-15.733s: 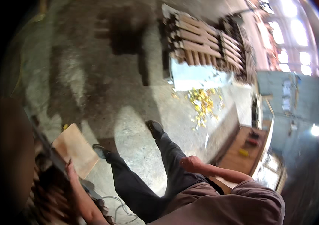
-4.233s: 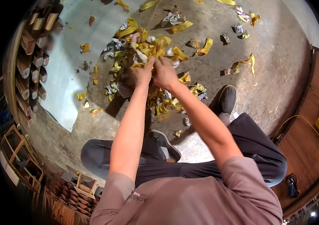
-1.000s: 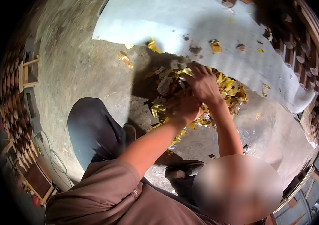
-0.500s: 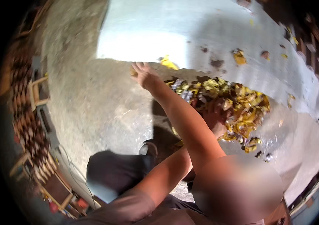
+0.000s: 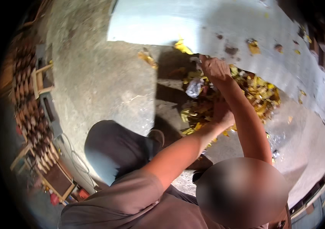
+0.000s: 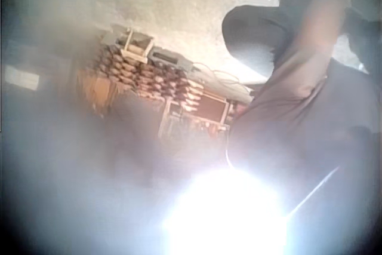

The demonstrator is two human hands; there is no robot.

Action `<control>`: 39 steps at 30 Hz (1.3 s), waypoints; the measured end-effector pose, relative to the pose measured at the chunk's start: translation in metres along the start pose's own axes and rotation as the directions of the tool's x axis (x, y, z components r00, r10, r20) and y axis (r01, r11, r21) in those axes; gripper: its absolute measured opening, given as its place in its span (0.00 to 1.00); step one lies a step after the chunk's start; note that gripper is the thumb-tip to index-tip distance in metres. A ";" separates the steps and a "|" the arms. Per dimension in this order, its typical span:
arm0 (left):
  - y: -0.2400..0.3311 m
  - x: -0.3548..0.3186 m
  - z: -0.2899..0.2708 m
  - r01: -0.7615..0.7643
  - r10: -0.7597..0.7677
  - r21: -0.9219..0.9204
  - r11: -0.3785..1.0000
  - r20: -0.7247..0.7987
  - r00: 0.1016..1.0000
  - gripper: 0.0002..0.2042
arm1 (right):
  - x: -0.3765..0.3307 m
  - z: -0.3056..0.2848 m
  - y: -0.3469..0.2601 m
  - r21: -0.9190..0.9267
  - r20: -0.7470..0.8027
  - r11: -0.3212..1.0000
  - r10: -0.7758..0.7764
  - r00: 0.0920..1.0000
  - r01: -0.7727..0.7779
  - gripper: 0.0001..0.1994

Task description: The person moves around a workshop, handling small wooden pieces and wiping a workbench with a cloth. They then walk to a pile of debris on the floor, squat down, and gather the scattered material into a bundle by hand.

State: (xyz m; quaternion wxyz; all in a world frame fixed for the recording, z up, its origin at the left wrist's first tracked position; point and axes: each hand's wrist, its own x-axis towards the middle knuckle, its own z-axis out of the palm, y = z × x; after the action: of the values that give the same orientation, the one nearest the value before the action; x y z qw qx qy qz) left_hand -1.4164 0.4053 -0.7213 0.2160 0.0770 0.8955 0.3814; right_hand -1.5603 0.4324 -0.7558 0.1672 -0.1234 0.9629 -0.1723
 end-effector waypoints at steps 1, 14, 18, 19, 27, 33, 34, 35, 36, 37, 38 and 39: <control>-0.020 -0.007 0.029 0.182 -0.181 -0.510 0.841 0.052 0.982 0.26 | 0.013 0.004 -0.033 -0.074 0.070 0.988 -0.128 0.989 0.133 0.25; 0.001 0.002 -0.007 -0.241 0.217 0.290 0.926 0.114 0.970 0.30 | 0.080 0.067 -0.114 0.147 -0.005 0.954 -0.265 0.964 0.262 0.07; -0.006 0.003 0.013 -0.129 0.109 0.218 0.967 0.104 0.989 0.34 | 0.030 0.022 -0.004 0.018 -0.018 0.974 -0.227 0.974 0.227 0.13; 0.002 0.001 0.015 -0.148 0.143 0.198 0.969 0.037 0.989 0.34 | 0.000 0.009 0.019 -0.017 0.034 0.999 -0.039 0.999 0.039 0.19; -0.013 0.001 0.024 -0.351 0.395 0.249 0.903 -0.157 0.905 0.26 | -0.143 -0.048 0.133 -0.106 0.045 0.903 0.423 0.905 -0.417 0.24; -0.018 0.005 0.032 -0.368 0.436 0.287 0.884 -0.224 0.872 0.22 | -0.228 0.003 0.097 0.362 -0.113 0.673 0.719 0.686 -0.646 0.24; -0.017 0.006 0.035 -0.369 0.448 0.308 0.877 -0.241 0.861 0.21 | -0.236 0.015 0.076 0.388 -0.250 0.681 0.726 0.641 -0.620 0.25; -0.013 0.004 0.037 -0.315 0.395 0.300 0.900 -0.259 0.882 0.19 | -0.237 0.029 0.060 0.536 -0.234 0.581 0.799 0.554 -0.612 0.25; -0.014 0.003 0.041 -0.257 0.327 0.259 0.931 -0.281 0.903 0.19 | -0.238 0.036 0.039 0.635 -0.256 0.519 0.841 0.477 -0.573 0.25; -0.020 0.004 0.047 -0.196 0.266 0.245 0.950 -0.300 0.916 0.19 | -0.234 0.040 0.013 0.693 -0.315 0.491 0.865 0.392 -0.527 0.24; -0.025 0.006 0.053 -0.131 0.203 0.232 0.964 -0.322 0.925 0.19 | -0.226 0.044 -0.012 0.732 -0.298 0.408 0.912 0.282 -0.545 0.22; -0.019 0.006 0.050 -0.235 0.327 0.321 0.917 -0.272 0.905 0.22 | -0.224 0.056 -0.015 0.793 -0.326 0.397 0.917 0.229 -0.462 0.21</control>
State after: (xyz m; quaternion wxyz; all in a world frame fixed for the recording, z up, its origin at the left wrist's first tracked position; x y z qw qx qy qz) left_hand -1.3983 0.4265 -0.7678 -0.0032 0.1734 0.9427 0.2850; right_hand -1.3325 0.4685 -0.7367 -0.1511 0.4803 0.7816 -0.3683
